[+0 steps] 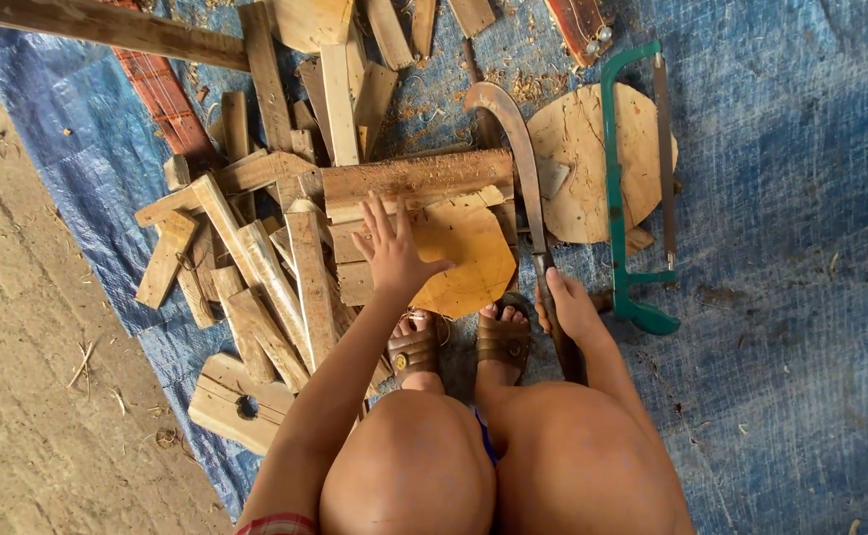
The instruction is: Shaping a small wooden component using a sickle and a hacksaw on a ground-level workspace.
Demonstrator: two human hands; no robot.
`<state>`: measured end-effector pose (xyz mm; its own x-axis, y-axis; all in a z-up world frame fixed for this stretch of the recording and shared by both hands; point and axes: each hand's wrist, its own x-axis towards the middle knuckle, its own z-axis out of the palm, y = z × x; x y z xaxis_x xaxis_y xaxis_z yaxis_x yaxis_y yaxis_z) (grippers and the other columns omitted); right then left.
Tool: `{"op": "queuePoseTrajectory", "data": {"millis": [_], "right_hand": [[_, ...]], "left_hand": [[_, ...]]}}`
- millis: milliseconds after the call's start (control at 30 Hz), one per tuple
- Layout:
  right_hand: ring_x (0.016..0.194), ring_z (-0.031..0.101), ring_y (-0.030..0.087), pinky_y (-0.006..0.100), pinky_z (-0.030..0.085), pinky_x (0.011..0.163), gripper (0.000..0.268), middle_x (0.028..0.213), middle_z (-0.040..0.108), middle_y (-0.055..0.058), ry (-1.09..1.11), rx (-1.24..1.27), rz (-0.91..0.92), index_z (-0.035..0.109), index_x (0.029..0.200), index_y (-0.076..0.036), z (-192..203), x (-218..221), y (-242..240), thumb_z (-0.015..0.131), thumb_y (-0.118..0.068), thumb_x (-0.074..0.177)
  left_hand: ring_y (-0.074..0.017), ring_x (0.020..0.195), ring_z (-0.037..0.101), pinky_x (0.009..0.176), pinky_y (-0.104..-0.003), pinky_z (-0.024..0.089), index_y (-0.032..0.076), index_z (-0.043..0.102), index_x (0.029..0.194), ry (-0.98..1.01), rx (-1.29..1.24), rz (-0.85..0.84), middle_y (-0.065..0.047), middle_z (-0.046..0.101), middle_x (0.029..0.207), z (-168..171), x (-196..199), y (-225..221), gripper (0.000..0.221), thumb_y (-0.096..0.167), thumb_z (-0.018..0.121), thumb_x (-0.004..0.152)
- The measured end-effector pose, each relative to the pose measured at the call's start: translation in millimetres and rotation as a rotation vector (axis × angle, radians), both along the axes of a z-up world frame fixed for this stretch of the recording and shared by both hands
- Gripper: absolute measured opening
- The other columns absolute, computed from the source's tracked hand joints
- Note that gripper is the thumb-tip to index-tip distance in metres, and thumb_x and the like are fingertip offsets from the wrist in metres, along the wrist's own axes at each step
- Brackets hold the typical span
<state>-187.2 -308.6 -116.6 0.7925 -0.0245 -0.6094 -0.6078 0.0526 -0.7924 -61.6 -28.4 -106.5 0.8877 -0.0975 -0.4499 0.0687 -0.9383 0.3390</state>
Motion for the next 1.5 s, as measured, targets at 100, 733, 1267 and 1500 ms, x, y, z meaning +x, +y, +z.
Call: {"op": "queuePoseTrajectory", "data": {"millis": [100, 733, 1267, 1500], "right_hand": [[0.036, 0.059, 0.024, 0.039, 0.054, 0.039, 0.064, 0.051, 0.058, 0.014, -0.019, -0.012, 0.018, 0.063, 0.079, -0.001, 0, -3, 0, 0.036, -0.047, 0.114], [0.038, 0.06, 0.02, 0.036, 0.052, 0.043, 0.063, 0.047, 0.059, 0.011, -0.334, -0.08, 0.114, 0.066, 0.076, -0.005, 68, 11, -3, 0.03, -0.04, 0.115], [0.033, 0.057, 0.021, 0.034, 0.05, 0.042, 0.064, 0.042, 0.059, 0.012, -0.115, -0.131, 0.203, 0.063, 0.068, -0.005, 96, 37, 32, 0.035, -0.039, 0.114], [0.035, 0.059, 0.022, 0.036, 0.051, 0.044, 0.056, 0.046, 0.061, 0.014, -0.055, -0.197, 0.181, 0.063, 0.079, -0.001, 79, 28, 32, 0.038, -0.037, 0.114]], "left_hand": [[-0.0401, 0.159, -0.013, 0.122, -0.069, -0.001, 0.006, 0.032, 0.16, 0.009, -0.078, 0.013, -0.021, -0.013, 0.172, 7, -2, -1, 0.125, 0.055, 0.095, 0.064], [-0.021, 0.075, 0.076, 0.062, -0.035, 0.061, 0.033, 0.073, 0.107, -0.519, -0.257, -0.069, 0.009, 0.07, 0.087, 71, 46, 14, 0.028, 0.049, 0.081, 0.086], [-0.0329, 0.06, 0.073, 0.056, -0.042, 0.059, 0.017, 0.062, 0.097, -0.591, -0.181, -0.071, -0.007, 0.067, 0.064, 67, 37, 25, 0.036, 0.048, 0.078, 0.09], [-0.034, 0.059, 0.072, 0.054, -0.045, 0.058, 0.017, 0.059, 0.093, -0.607, -0.167, -0.077, -0.008, 0.066, 0.063, 65, 35, 21, 0.037, 0.049, 0.078, 0.089]]}}
